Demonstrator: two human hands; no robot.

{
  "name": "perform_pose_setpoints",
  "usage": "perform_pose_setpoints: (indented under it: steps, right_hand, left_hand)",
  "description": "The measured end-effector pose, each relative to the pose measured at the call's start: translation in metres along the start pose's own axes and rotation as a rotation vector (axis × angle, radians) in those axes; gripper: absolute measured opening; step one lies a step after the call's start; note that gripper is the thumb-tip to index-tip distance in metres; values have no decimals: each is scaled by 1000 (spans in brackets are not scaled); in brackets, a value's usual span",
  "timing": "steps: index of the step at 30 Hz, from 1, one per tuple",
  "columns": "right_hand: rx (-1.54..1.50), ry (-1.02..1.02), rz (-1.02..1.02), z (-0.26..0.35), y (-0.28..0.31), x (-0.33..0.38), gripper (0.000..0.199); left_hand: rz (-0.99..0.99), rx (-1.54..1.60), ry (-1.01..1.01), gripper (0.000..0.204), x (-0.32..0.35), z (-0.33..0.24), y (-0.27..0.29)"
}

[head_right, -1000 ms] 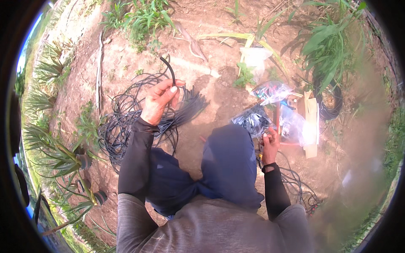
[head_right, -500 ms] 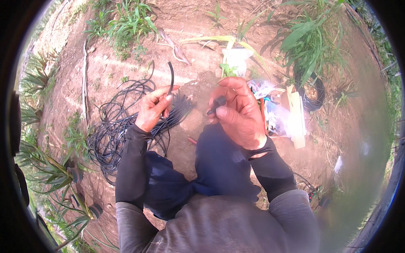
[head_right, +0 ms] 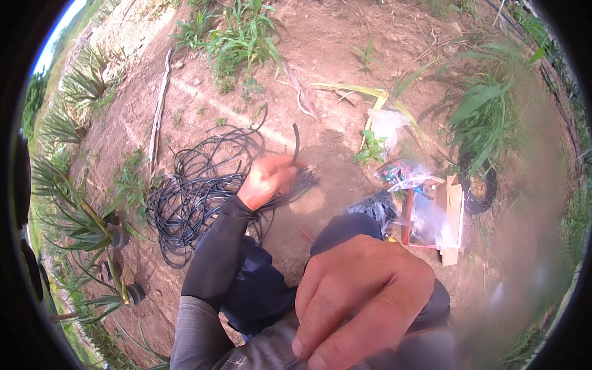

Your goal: The person assembles black cables by inserting small black plastic connectors onto the ends. They use a red-handled tool to crimp the connectors and yellow-handled pliers to cut the cables. The person works outdoors on bare soil with scattered tools and cable bundles nearby.

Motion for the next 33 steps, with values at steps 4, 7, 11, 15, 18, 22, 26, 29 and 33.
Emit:
perform_pose_setpoints:
  steps: [4, 7, 11, 15, 18, 22, 26, 29, 33]
  right_hand:
    - [399, -126, -324, -14, 33, 42, 23]
    - [776, -286, -687, -35, 86, 102, 31]
    - [786, -358, -896, -63, 114, 140, 14]
    - [865, -449, -890, -77, 119, 168, 9]
    - [844, -491, -923, -77, 118, 161, 14]
    - [885, -533, -763, -81, 113, 150, 16]
    - [1201, -526, -638, -70, 104, 140, 13]
    - [1361, -416, -467, -67, 107, 128, 14]
    - [1217, -472, -525, -77, 99, 137, 19]
  left_hand:
    - [-50, -80, -71, 27, 2, -10, -1]
    - [-17, -98, -95, 30, 4, -23, -19]
    - [-53, 12, -185, 34, 10, -29, -26]
    - [63, 58, -121, 31, 5, -14, -35]
    - [124, -93, -58, 29, 1, -4, -39]
    - [-33, -552, -206, 25, 4, -9, -49]
    - [-171, -631, -234, 23, 4, -1, -46]
    - [44, -134, -118, 25, -2, 2, -45]
    - [190, 287, -128, 25, -3, -2, -52]
Point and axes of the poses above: each hand's wrist, its own x-axis away from the middle knuckle, its own y-axis out of the back of the hand, z = x × y, the point moved 7 cm from there along -x, towards the middle knuckle, and after that the axes turned 11 degrees about y, right-handed, at the moved point
